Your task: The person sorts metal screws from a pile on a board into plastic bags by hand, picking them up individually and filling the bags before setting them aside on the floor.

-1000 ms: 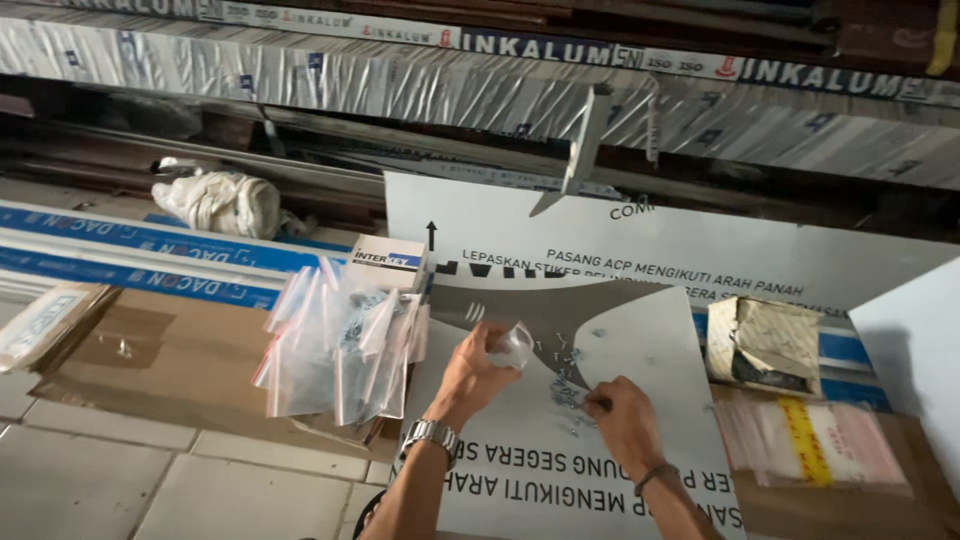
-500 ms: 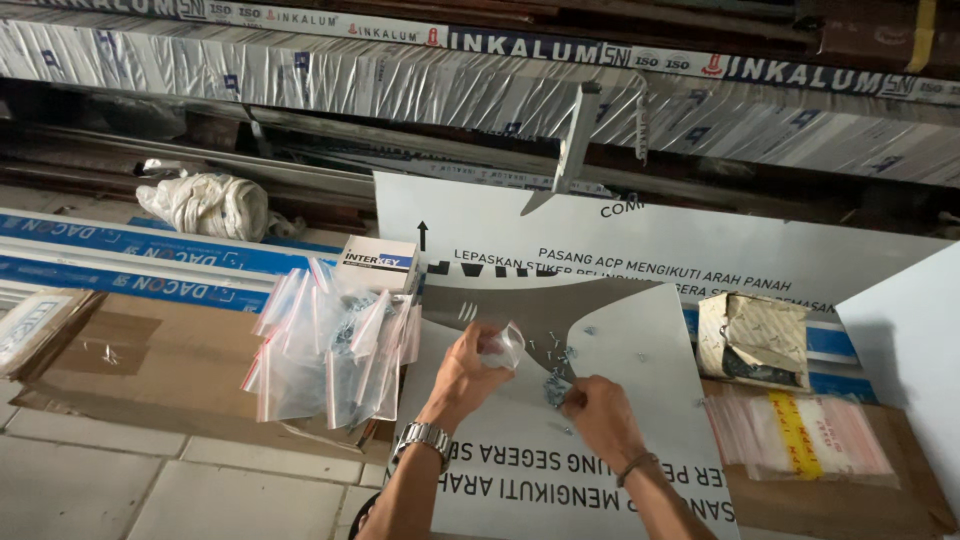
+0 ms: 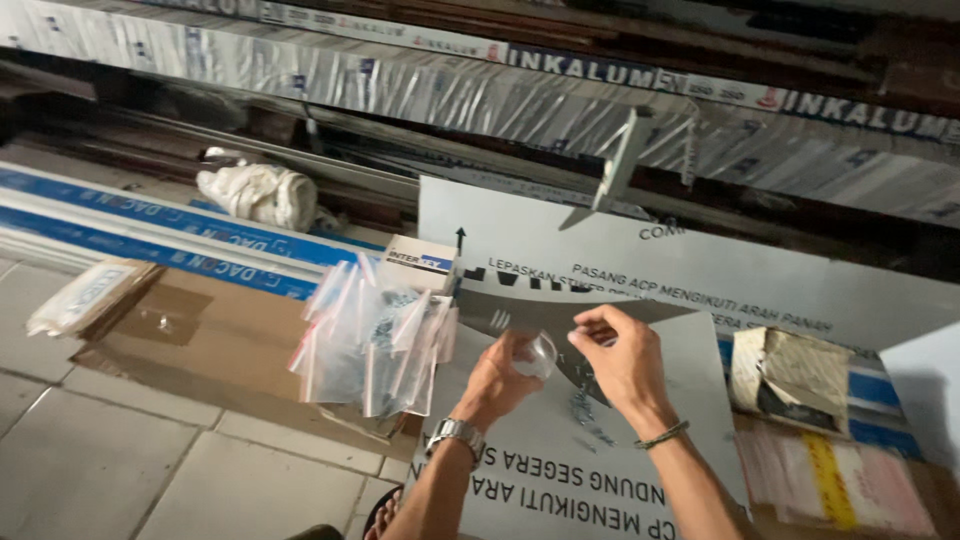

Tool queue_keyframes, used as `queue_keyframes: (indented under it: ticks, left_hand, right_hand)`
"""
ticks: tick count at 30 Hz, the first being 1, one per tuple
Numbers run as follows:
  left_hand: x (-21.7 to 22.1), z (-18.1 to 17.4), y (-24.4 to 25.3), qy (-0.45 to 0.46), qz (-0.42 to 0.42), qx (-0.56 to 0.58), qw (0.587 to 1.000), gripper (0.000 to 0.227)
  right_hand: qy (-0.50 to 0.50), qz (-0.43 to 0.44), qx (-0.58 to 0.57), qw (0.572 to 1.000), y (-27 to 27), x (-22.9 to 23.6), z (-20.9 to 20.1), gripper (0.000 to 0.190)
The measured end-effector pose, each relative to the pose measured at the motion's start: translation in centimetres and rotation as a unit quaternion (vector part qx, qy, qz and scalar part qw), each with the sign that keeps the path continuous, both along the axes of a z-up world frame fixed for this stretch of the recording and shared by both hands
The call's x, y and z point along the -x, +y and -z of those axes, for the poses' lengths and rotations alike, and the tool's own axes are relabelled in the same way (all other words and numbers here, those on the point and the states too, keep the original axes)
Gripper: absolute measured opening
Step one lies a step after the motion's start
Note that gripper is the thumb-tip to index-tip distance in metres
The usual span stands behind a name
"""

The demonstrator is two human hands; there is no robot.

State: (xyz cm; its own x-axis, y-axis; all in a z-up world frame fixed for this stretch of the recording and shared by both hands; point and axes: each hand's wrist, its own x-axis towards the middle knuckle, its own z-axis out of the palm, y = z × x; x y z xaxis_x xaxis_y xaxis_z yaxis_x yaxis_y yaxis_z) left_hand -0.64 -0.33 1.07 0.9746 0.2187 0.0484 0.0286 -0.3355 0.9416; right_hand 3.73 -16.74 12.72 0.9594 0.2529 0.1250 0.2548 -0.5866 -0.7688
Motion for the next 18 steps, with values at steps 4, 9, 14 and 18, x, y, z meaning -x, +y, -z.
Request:
queue_keyframes:
  ticks: [4,9,14,18]
  left_hand:
    - [0.0,1.1,-0.1,-0.012,-0.005,-0.004,1.0,0.065]
    - [-0.4,2.2,-0.1,0.025,-0.004,-0.03,0.999,0.072]
    - [0.1,-0.2,0.0,0.058,0.004,-0.035,0.998,0.062]
    - [0.6,-2.3,0.0,0.098,0.016,-0.041,0.994,0.065]
  right_hand:
    - [0.022,-0.046,0.004,0.999,2.2,0.9,-0.1,0.017]
    - [0.059,-0.032,0.013,0.998,1.7,1.6,0.3,0.019]
    - [0.089,-0.024,0.058,0.994,-3.9,-0.8,3.8,0.018]
    - [0.229,-0.014,0.203,0.952,-7.3,-0.5,5.6,0.031]
